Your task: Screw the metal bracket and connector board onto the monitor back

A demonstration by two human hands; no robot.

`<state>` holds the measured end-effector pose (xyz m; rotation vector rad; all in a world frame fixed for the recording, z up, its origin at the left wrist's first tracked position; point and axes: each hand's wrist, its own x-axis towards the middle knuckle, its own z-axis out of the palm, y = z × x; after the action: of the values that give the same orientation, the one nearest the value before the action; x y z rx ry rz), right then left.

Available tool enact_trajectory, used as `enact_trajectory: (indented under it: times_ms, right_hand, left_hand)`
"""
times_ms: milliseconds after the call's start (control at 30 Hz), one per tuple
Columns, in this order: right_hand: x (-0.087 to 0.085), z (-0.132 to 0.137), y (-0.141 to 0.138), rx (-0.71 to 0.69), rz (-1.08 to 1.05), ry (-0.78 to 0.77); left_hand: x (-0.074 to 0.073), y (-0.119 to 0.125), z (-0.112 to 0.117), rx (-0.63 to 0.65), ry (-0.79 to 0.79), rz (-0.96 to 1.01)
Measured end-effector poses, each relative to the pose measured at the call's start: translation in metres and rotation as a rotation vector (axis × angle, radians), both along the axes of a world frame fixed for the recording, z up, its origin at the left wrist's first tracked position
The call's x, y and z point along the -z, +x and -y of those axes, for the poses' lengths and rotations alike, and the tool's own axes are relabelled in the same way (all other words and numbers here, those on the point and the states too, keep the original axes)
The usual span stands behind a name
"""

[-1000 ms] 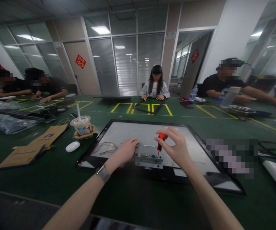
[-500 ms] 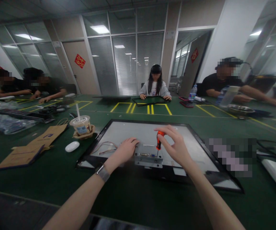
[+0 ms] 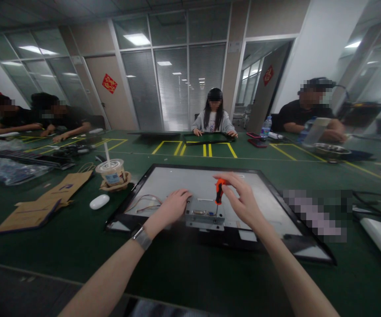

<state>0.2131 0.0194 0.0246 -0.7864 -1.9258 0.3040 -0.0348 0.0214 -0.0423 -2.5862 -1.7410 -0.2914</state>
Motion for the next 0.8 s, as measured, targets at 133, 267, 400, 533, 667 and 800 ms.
enact_trajectory:
  times_ms: [133,267,400,533,667,800]
  right_hand:
    - [0.0024,-0.0016,-0.0004,0.024,-0.013,0.017]
    - [-0.0011,0.0,-0.003,0.038,-0.011,0.089]
    - [-0.0003,-0.0002,-0.0013,-0.018,-0.018,0.057]
    - [0.0055,-0.0027,-0.0005,-0.011,-0.01,-0.019]
    - [0.005,-0.0011,-0.0027,-0.002,0.019,-0.02]
    - [0.0012,0.0036,-0.0037,-0.139,0.049,-0.117]
  left_hand:
    - [0.0011,0.0002,-0.0006,-0.003,-0.004,0.002]
    - [0.0029,0.0,-0.0017,-0.004,0.002,0.016]
    - [0.0032,-0.0006,-0.0019,-0.002,-0.003,0.001]
    - [0.0058,-0.0013,-0.0034,0.003,0.014,-0.008]
    - [0.0093,-0.0019,-0.0052,0.012,0.031,-0.019]
    - [0.0086,-0.0019,-0.0051,0.013,0.021,-0.017]
